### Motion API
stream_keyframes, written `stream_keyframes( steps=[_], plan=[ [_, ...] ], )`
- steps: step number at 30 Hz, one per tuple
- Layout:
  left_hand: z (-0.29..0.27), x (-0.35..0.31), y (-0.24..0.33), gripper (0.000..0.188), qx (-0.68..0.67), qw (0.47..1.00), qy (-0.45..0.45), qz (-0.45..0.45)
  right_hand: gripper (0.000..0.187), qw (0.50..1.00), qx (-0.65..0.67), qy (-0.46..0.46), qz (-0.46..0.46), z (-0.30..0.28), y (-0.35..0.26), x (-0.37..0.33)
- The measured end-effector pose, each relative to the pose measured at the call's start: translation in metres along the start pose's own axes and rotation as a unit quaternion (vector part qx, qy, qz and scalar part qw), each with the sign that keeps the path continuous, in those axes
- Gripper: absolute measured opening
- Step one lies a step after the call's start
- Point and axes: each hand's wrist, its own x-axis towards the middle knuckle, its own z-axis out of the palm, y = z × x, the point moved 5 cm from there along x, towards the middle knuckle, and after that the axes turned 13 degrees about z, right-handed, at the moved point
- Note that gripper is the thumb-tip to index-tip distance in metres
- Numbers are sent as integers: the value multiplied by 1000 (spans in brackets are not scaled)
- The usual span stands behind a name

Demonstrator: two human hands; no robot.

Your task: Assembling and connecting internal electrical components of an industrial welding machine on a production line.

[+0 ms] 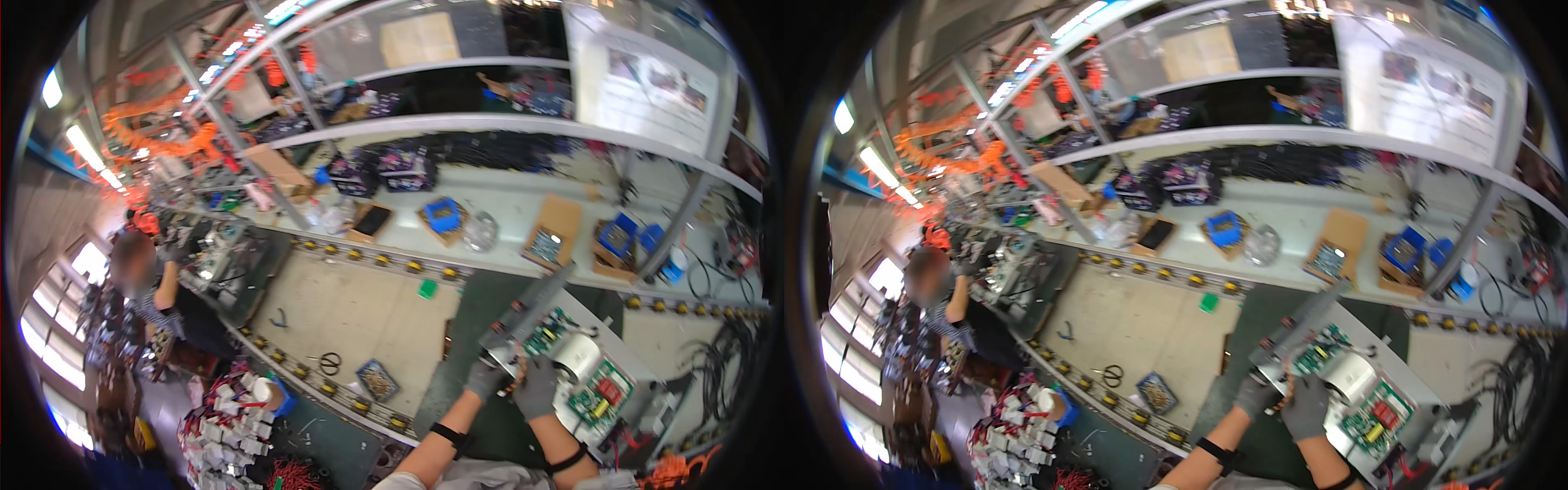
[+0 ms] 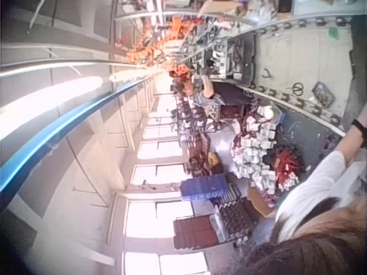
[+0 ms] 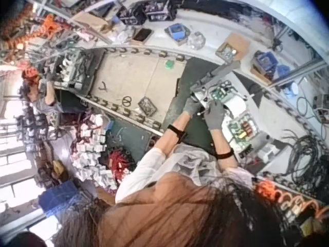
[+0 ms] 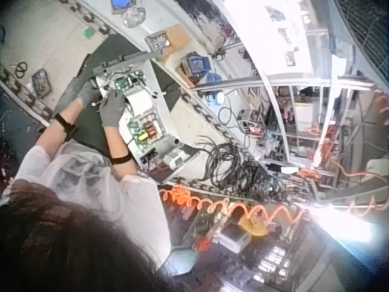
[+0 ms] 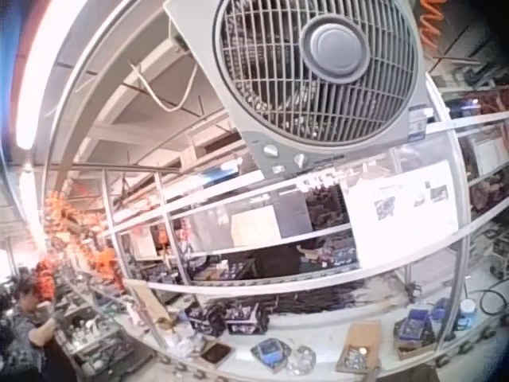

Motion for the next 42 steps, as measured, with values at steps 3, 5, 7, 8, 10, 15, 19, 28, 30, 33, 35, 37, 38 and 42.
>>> stream_keyframes(
  steps=[3, 5, 7, 8, 10, 15, 19, 28, 30, 33, 35, 37, 38, 42],
  plan=[
    [0, -1, 8, 23, -112, 993, 37, 1, 28, 1000, 2, -19, 18, -1, 2, 1],
    [1, -2, 6, 26, -209, 973, 81, -50, 30, 999, -17, -27, 22, -3, 3, 1],
    [3, -1, 3, 30, -371, 919, 129, -36, 31, 998, -17, -44, 38, -2, 4, 3],
    [4, -2, -4, 32, -355, 925, 123, -63, 31, 999, -16, -34, 28, -4, 3, 2],
    [8, 0, -22, 37, -336, 933, 101, -74, 29, 998, -4, -49, 44, -3, 6, 4],
    [27, -11, -60, 38, -537, 833, 90, -101, 30, 999, -5, -36, 24, -5, 6, 5],
    [9, -10, -46, 40, -496, 865, 37, -66, 32, 999, -9, -45, 23, -4, 6, 8],
    [-5, -5, 3, 31, -320, 944, 35, -67, 33, 997, 18, -57, 43, -1, 5, 11],
    [-5, -8, -7, 29, -287, 952, 50, -97, 34, 998, 16, -53, 29, -3, 3, 12],
    [-5, -11, -22, 29, -360, 928, 53, -72, 32, 998, 20, -52, 20, -3, 2, 13],
    [1, -16, -27, 30, -469, 882, -5, -49, 30, 998, 27, -49, 18, -4, 1, 12],
    [5, -20, -39, 30, -444, 894, -1, -62, 34, 997, 16, -60, 41, -2, 4, 12],
    [9, -22, -45, 30, -419, 904, -12, -79, 34, 998, 19, -58, 30, -2, 3, 11],
    [13, -16, -56, 30, -361, 931, 34, -32, 25, 999, 23, -30, 9, -2, 2, 11]
  ],
)
